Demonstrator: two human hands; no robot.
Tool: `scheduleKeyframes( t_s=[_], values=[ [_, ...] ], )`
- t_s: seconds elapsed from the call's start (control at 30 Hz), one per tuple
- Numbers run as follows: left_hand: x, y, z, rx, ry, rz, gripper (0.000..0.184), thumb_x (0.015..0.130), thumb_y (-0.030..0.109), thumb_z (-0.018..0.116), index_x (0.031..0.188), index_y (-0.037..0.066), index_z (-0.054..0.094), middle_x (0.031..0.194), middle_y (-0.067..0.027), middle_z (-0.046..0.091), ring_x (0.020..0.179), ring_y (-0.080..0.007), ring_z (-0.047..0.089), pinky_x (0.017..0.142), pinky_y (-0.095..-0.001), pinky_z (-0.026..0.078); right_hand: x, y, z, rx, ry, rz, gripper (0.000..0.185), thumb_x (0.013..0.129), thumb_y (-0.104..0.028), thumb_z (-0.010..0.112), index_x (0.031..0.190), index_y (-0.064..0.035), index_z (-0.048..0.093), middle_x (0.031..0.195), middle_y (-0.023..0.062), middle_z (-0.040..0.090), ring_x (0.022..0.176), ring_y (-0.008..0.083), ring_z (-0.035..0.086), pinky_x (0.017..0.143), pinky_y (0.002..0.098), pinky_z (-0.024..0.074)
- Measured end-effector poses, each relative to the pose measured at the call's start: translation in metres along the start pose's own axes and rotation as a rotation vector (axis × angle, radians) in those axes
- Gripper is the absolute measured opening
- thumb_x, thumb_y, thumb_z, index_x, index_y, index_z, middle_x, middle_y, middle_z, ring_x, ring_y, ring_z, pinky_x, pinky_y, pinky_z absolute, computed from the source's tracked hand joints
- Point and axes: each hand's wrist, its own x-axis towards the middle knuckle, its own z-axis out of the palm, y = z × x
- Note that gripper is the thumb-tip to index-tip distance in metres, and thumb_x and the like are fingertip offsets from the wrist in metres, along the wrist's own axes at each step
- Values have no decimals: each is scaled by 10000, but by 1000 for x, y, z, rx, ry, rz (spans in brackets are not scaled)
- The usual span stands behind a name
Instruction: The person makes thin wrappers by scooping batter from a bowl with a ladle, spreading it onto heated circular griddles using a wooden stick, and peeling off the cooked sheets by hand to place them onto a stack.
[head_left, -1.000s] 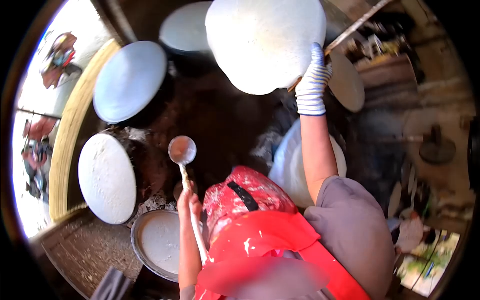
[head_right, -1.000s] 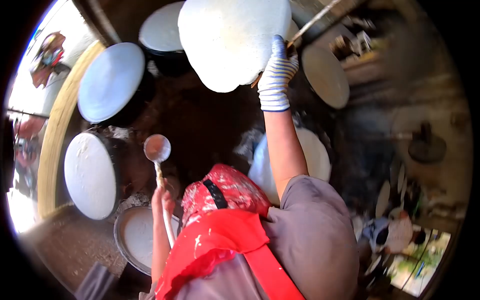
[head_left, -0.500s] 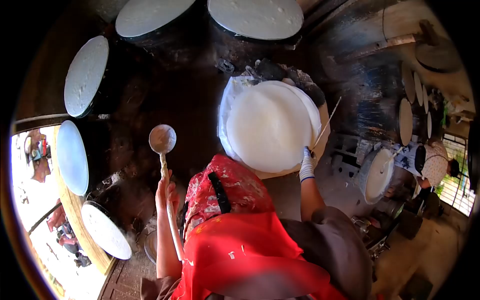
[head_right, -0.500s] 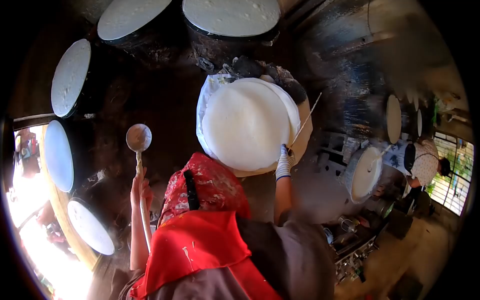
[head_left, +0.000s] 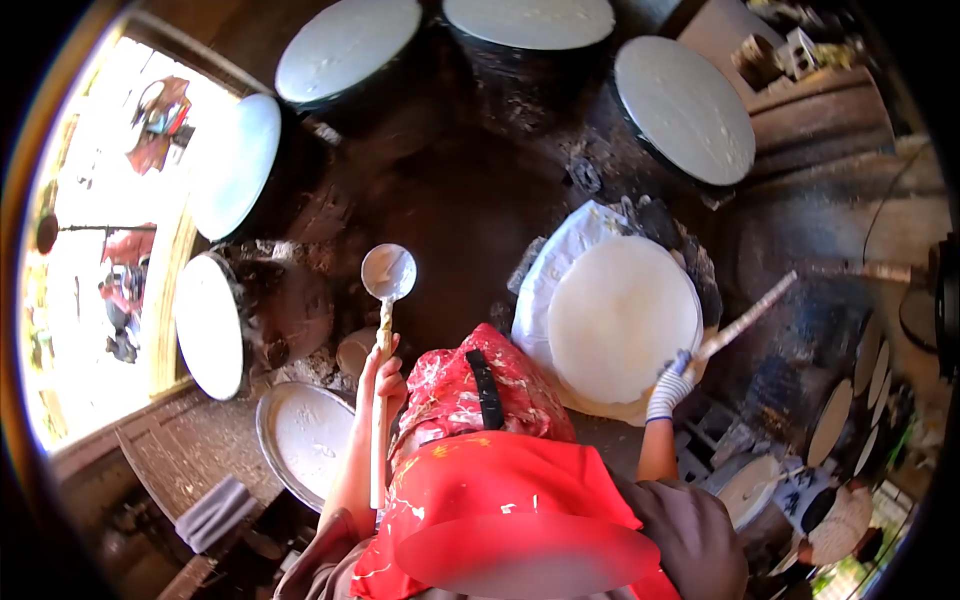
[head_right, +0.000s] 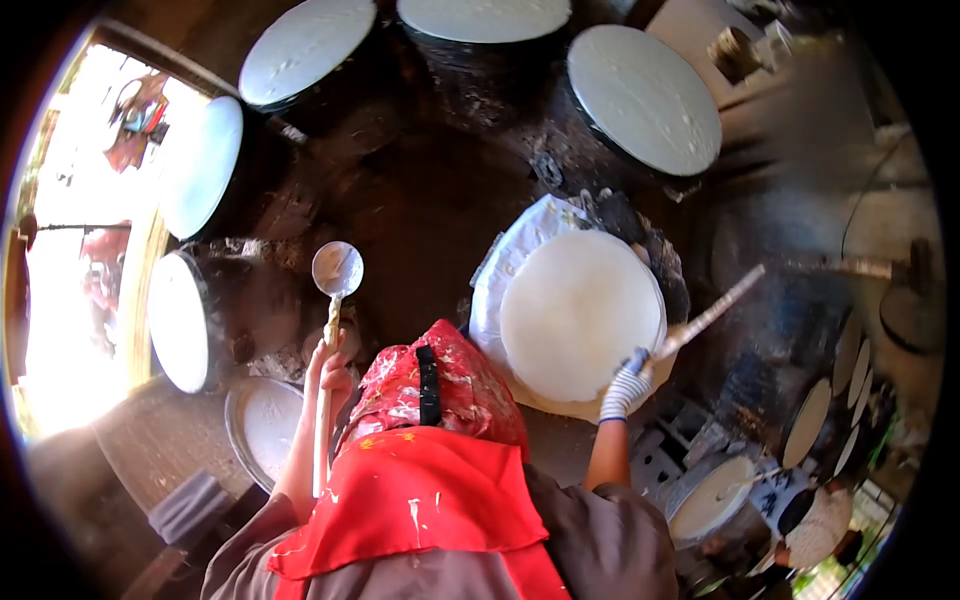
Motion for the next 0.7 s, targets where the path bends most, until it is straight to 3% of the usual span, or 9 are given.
scheduleKeyframes(
  t_s=[0.07, 0.13, 0.2, 0.27, 0.33, 0.43, 0.6, 0.7],
  values=[
    [-18, 8, -25, -59, -59, 39, 357, 913, 268, 437, 1218, 83, 424, 595, 33, 366, 368, -38, 325, 345, -165, 294, -48, -47, 54, 85, -309, 35, 191, 839, -271, 571, 800, -84, 575, 487, -39, 407, 362, 53, 362, 346, 224, 303],
    [-39, 10, -53, -106, -154, 120, 368, 917, 257, 419, 1237, 77, 397, 633, 21, 394, 398, -47, 359, 396, -183, 322, -98, -66, 98, -18, -691, -26, 203, 842, -279, 569, 805, -79, 575, 478, -45, 399, 364, 54, 365, 357, 213, 320],
    [-61, 8, -84, -168, -214, 217, 377, 920, 256, 412, 1252, 81, 377, 662, 17, 416, 418, -50, 376, 429, -192, 340, -146, -74, 128, -232, -1113, -29, 153, 858, -216, 547, 913, -75, 571, 523, -36, 428, 411, 42, 394, 374, 199, 339],
    [-88, 2, -102, -89, 36, 373, 368, 920, 261, 415, 1247, 96, 382, 675, 21, 430, 417, -46, 369, 420, -190, 334, -201, -83, 142, -254, -1501, -4, 249, 871, -134, 507, 1109, -63, 514, 607, -16, 491, 485, 34, 441, 419, 189, 378],
    [-108, 0, -122, 20, 304, 533, 348, 908, 268, 441, 1221, 118, 412, 648, 20, 431, 413, -46, 344, 383, -175, 282, -245, -107, 142, -476, -1837, -139, 391, 872, -67, 470, 1258, -71, 407, 680, -4, 522, 536, 35, 459, 467, 187, 404],
    [-119, 0, -168, 122, 308, 747, 334, 915, 250, 424, 1199, 74, 416, 629, 15, 399, 397, -38, 315, 362, -171, 267, -295, -114, 149, -722, -2064, -287, 415, 872, -136, 477, 1272, -62, 396, 681, -1, 520, 511, 43, 452, 480, 192, 408],
    [-88, -19, -161, 129, 134, 788, 357, 917, 275, 426, 1194, 50, 411, 645, 2, 421, 365, -31, 321, 337, -164, 272, -353, -98, 150, -717, -2304, -418, 303, 876, -181, 482, 1143, -38, 495, 649, 1, 519, 512, 51, 458, 462, 206, 397],
    [-64, -16, -104, 94, 66, 757, 458, 891, 334, 472, 1198, 2, 402, 788, -88, 588, 356, -43, 352, 326, -164, 288, -379, -102, 153, -836, -2347, -196, 282, 876, -251, 503, 1060, -38, 513, 647, 0, 516, 484, 58, 465, 436, 191, 382]
  ],
)
